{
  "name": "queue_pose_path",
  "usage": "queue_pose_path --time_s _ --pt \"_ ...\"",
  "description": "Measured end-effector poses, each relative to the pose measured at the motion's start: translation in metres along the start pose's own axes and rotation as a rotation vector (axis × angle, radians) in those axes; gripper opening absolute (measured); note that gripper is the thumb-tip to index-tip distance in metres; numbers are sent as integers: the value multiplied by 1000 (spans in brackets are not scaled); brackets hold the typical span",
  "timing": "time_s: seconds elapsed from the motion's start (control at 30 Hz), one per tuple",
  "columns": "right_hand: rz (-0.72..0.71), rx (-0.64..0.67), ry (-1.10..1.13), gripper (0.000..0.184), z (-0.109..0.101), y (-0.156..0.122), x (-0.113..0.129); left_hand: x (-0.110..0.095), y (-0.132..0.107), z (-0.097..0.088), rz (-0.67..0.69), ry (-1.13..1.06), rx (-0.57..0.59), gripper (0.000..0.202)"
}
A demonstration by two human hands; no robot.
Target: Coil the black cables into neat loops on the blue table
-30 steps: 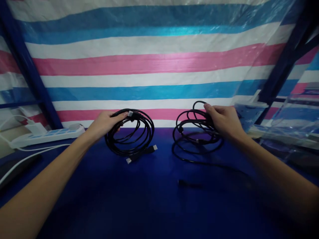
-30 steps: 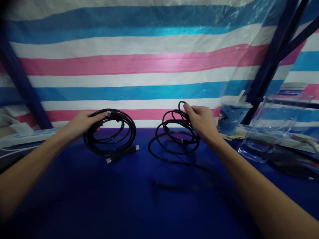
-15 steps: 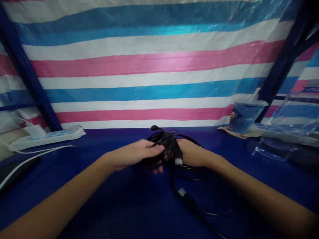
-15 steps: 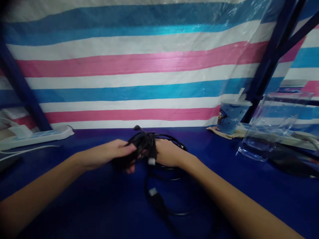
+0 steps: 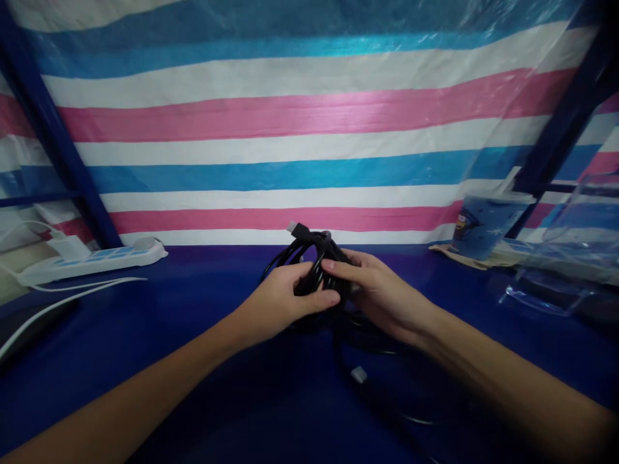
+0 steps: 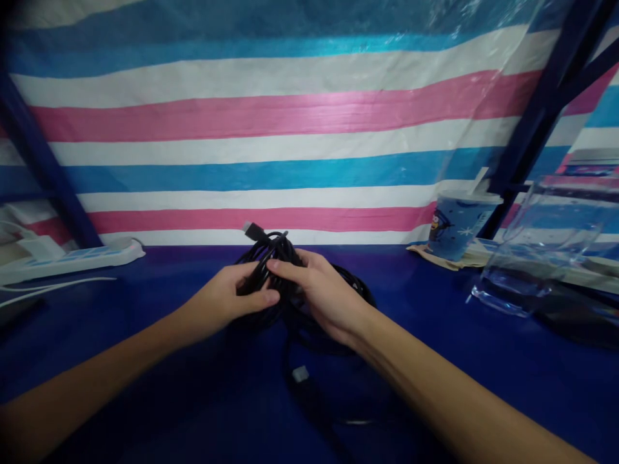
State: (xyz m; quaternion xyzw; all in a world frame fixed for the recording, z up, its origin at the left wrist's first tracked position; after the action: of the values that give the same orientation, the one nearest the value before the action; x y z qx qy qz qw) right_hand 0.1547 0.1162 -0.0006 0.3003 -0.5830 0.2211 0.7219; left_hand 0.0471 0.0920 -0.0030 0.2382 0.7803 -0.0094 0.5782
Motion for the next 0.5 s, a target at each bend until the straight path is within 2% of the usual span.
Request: queue_pose_path --time_s 0.1,0.2,0.33,0.4,0.5 --pt "-116 -59 -60 19 -12 2 13 -6 2 -17 92 -112 -204 25" --pt "-216 -113 -277 26 -31 3 31 -12 0 -41 149 -249 -419 28" --pt "-272 -301 -507 29 -60 -2 50 -16 -10 -79 155 -327 -689 37" --pt "-318 -393 -513 28 -71 -5 58 -16 -13 -97 155 -352 -772 40" --pt "-369 -501 -398 20 -83 -9 64 -14 -17 -118 141 -403 -841 38"
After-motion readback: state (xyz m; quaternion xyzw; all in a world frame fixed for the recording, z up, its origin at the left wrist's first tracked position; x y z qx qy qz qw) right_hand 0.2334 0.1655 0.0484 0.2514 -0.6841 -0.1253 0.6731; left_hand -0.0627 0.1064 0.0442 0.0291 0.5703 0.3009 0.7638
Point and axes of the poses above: each hand's wrist, its own y-axis towards the middle knuckle, its own z-axis out of the palm, x = y × z, the point moved 6 cm from there along y, towards the middle knuckle, and after that the axes turned 4 degrees about x, right-handed, at the moved point
